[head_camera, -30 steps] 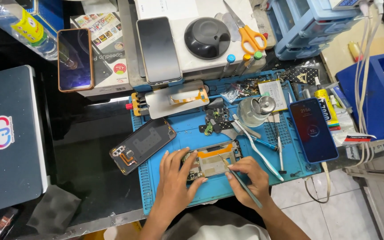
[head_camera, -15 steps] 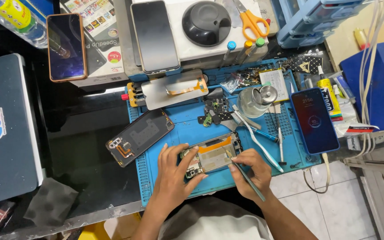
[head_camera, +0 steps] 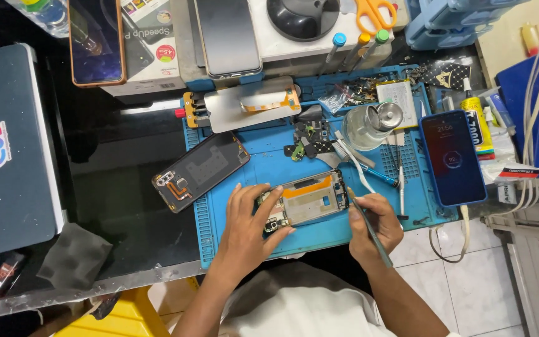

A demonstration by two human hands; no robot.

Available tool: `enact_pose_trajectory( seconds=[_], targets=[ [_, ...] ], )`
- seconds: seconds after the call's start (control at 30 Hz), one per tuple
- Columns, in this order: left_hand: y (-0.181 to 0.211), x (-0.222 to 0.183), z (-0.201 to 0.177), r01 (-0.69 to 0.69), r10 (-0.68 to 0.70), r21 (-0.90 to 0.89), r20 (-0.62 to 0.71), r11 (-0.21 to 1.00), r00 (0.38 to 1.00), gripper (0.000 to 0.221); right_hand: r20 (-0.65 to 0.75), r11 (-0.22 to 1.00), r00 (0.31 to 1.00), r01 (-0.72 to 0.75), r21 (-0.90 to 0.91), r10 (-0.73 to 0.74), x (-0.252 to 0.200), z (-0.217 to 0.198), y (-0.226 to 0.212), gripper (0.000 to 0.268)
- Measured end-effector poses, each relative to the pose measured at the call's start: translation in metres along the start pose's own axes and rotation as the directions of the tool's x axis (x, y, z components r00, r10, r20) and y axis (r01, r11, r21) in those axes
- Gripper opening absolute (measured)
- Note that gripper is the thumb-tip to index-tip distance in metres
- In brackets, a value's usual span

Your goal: A person uses a thin metal pry tool to manipulate and disconnect internal components of a disassembled smartphone on a repair bench.

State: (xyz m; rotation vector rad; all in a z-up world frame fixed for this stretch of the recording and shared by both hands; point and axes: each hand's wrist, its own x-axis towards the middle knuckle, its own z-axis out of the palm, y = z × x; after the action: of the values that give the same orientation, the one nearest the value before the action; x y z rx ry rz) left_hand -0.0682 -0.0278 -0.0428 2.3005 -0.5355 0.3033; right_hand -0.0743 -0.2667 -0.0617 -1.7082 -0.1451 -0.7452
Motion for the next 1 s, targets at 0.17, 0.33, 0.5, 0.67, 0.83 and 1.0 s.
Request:
enact_pose_trajectory(
  seconds=[0.17, 0.33, 0.5, 0.67, 0.83, 1.0],
  targets=[
    [0.003, -0.002, 0.003, -0.035, 0.03, -0.059, -0.077, 0.998, 0.997, 0.079, -0.11, 0.999, 0.994, -0.006, 0.047, 0.011, -0.004, -0.009, 0.017, 0.01],
    [0.003, -0.004, 0.006, -0.046, 0.036, -0.083, -0.118, 0.995, 0.992, 0.076, -0.138, 0.999, 0.99, -0.019, 0.046, 0.025, -0.004, -0.016, 0.02, 0.011],
    [0.008, -0.001, 0.0, -0.031, 0.011, -0.132, -0.148, 0.991, 0.989, 0.073, -0.166, 0.998, 0.986, -0.026, 0.053, 0.035, -0.003, -0.02, 0.022, 0.011],
    [0.01, 0.001, -0.022, 0.097, -0.15, -0.233, -0.225, 0.968, 0.963, 0.074, -0.187, 0.998, 0.982, -0.005, 0.068, 0.018, 0.0, -0.029, 0.022, 0.011],
    [0.006, -0.005, -0.044, 0.291, -0.328, -0.211, -0.17, 0.933, 0.929, 0.07, -0.208, 0.988, 0.966, -0.152, 0.016, 0.152, -0.003, -0.026, 0.008, 0.014],
    [0.008, -0.006, -0.039, 0.319, -0.353, -0.18, -0.209, 0.931, 0.912, 0.07, -0.101, 0.991, 0.988, -0.125, -0.042, 0.121, -0.002, -0.024, 0.002, 0.013]
  ],
)
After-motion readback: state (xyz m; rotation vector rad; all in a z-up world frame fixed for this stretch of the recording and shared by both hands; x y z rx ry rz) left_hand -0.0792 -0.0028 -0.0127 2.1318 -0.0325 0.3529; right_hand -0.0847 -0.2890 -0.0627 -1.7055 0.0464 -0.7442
